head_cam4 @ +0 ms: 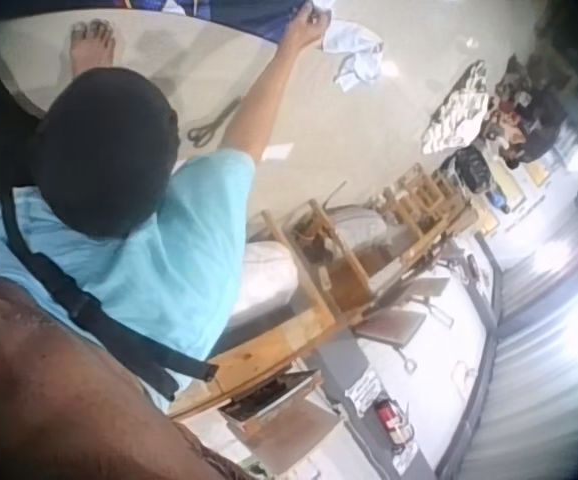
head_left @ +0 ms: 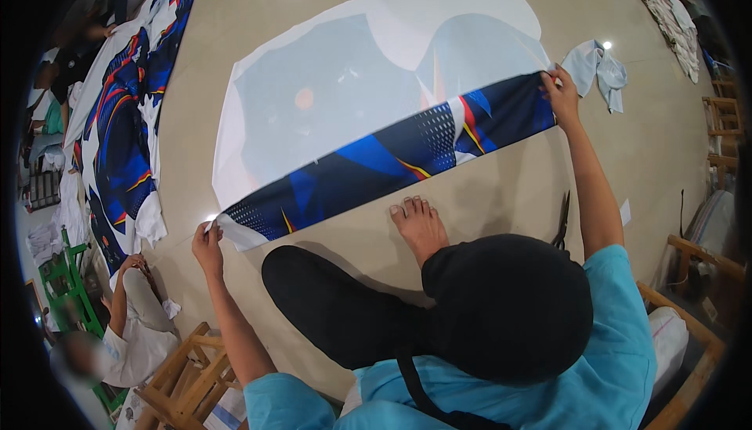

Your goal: The person sits on the floor and uses scissors to cut a large piece of white and patterned fabric. They trim the edges and cut along the design lines, separating sections of the material.

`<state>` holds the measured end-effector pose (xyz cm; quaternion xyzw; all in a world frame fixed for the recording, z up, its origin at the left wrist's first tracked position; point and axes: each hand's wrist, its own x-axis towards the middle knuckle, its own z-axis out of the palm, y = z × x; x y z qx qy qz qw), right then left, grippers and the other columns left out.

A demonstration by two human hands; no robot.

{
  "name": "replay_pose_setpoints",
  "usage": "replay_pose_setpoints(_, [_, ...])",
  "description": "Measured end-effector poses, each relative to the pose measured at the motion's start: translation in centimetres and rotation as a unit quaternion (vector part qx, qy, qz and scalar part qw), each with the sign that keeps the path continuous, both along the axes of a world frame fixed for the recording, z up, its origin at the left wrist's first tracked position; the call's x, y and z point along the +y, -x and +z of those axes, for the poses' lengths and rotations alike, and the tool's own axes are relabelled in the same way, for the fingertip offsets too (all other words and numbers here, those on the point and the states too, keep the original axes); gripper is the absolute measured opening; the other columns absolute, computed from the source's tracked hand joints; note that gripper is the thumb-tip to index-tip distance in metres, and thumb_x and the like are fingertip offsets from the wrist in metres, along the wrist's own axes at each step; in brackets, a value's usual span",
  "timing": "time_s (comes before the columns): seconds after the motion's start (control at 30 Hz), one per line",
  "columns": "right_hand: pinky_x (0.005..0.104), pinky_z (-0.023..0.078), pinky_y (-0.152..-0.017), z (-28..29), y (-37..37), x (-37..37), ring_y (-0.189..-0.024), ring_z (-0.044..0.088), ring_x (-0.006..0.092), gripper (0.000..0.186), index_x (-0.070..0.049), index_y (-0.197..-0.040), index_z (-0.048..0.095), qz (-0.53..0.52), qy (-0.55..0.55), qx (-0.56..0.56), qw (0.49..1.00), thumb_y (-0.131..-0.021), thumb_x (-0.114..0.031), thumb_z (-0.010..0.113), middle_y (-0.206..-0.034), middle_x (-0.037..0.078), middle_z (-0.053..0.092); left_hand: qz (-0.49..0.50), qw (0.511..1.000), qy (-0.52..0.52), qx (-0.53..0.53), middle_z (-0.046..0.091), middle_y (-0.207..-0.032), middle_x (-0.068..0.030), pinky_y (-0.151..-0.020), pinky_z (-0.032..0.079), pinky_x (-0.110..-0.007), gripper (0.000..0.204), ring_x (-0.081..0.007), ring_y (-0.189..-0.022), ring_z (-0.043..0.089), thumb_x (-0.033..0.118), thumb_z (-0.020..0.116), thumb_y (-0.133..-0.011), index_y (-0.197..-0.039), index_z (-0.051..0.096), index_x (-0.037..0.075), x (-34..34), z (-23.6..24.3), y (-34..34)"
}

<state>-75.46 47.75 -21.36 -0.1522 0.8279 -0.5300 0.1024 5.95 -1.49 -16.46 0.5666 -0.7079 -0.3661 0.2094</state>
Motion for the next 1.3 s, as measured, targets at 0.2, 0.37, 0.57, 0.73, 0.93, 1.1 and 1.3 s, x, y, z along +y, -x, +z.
replay_pose_setpoints(0.2, [0.0388, 0.062, -0.082, -3.2, 2.9, -6.9, -0.092, 0.080, 0.0254, 0.033, -0.004, -0.116, 0.081, 0.034, -0.197, 0.004, 0.980, -0.101, -0.033, 0.082, -0.122, 0.017, 0.081, -0.003, 0.999, -0.018, -0.046, 0.076, -0.087, -0.0058, -0.073, 0.058, -0.027, 0.024, -0.0104, -0.077, 0.070, 0.020, 0.075, -0.110, -0.112, 0.077, -0.004, -3.8, -5.0, 2.8])
replay_pose_setpoints(0.37, [0.0374, 0.058, -0.083, -5.0, 4.3, -7.5, -0.089, 0.075, 0.0223, 0.034, -0.005, -0.112, 0.082, 0.043, -0.281, 0.181, 0.942, -0.100, -0.036, 0.084, -0.097, 0.012, 0.081, -0.015, 0.995, 0.007, -0.101, 0.076, -0.081, -0.0063, -0.070, 0.057, -0.027, 0.026, -0.0107, -0.073, 0.070, 0.022, 0.077, -0.109, -0.109, 0.079, -0.004, -5.4, -7.1, 5.1])
replay_pose_setpoints(0.57, [0.0479, 0.057, -0.100, -4.6, 3.5, -9.0, -0.112, 0.076, 0.0405, 0.036, -0.004, -0.112, 0.082, 0.063, -0.286, 0.154, 0.944, -0.098, -0.037, 0.081, -0.117, 0.022, 0.080, -0.002, 0.990, 0.007, -0.143, 0.075, -0.077, -0.0063, -0.067, 0.054, -0.028, 0.027, -0.0101, -0.070, 0.069, 0.023, 0.077, -0.108, -0.108, 0.080, -0.004, -6.2, -7.8, 5.0])
replay_pose_setpoints(0.73, [0.0481, 0.057, -0.101, -4.7, 4.9, -8.4, -0.114, 0.075, 0.0410, 0.035, -0.003, -0.111, 0.082, 0.062, -0.298, 0.165, 0.938, -0.096, -0.035, 0.082, -0.121, 0.022, 0.079, -0.021, 0.989, 0.026, -0.143, 0.073, -0.075, -0.0050, -0.066, 0.053, -0.028, 0.028, -0.0098, -0.069, 0.066, 0.025, 0.077, -0.108, -0.106, 0.080, -0.003, -6.6, -8.6, 6.5])
replay_pose_setpoints(0.93, [0.0485, 0.057, -0.102, -5.1, 4.2, -9.4, -0.114, 0.074, 0.0416, 0.035, -0.003, -0.112, 0.082, 0.072, -0.303, 0.182, 0.933, -0.094, -0.033, 0.083, -0.119, 0.023, 0.078, -0.008, 0.993, 0.016, -0.116, 0.073, -0.075, -0.0039, -0.065, 0.052, -0.027, 0.029, -0.0090, -0.068, 0.064, 0.027, 0.078, -0.107, -0.104, 0.079, -0.002, -7.4, -8.6, 5.5])
replay_pose_setpoints(1.1, [0.0493, 0.057, -0.101, -5.3, 4.8, -8.8, -0.113, 0.074, 0.0420, 0.034, -0.004, -0.111, 0.082, 0.070, -0.295, 0.190, 0.934, -0.092, -0.032, 0.083, -0.117, 0.023, 0.077, 0.006, 0.993, 0.023, -0.111, 0.072, -0.075, -0.0029, -0.065, 0.052, -0.027, 0.030, -0.0085, -0.068, 0.064, 0.028, 0.079, -0.107, -0.105, 0.079, -0.002, -7.7, -9.9, 5.9])
replay_pose_setpoints(1.3, [0.0492, 0.057, -0.102, -5.4, 4.9, -8.9, -0.115, 0.074, 0.0420, 0.033, -0.005, -0.111, 0.083, 0.067, -0.300, 0.178, 0.935, -0.093, -0.033, 0.083, -0.118, 0.023, 0.078, 0.007, 0.993, 0.023, -0.113, 0.071, -0.075, -0.0024, -0.065, 0.052, -0.027, 0.029, -0.0083, -0.068, 0.063, 0.027, 0.082, -0.105, -0.107, 0.079, -0.002, -7.8, -10.1, 5.7])
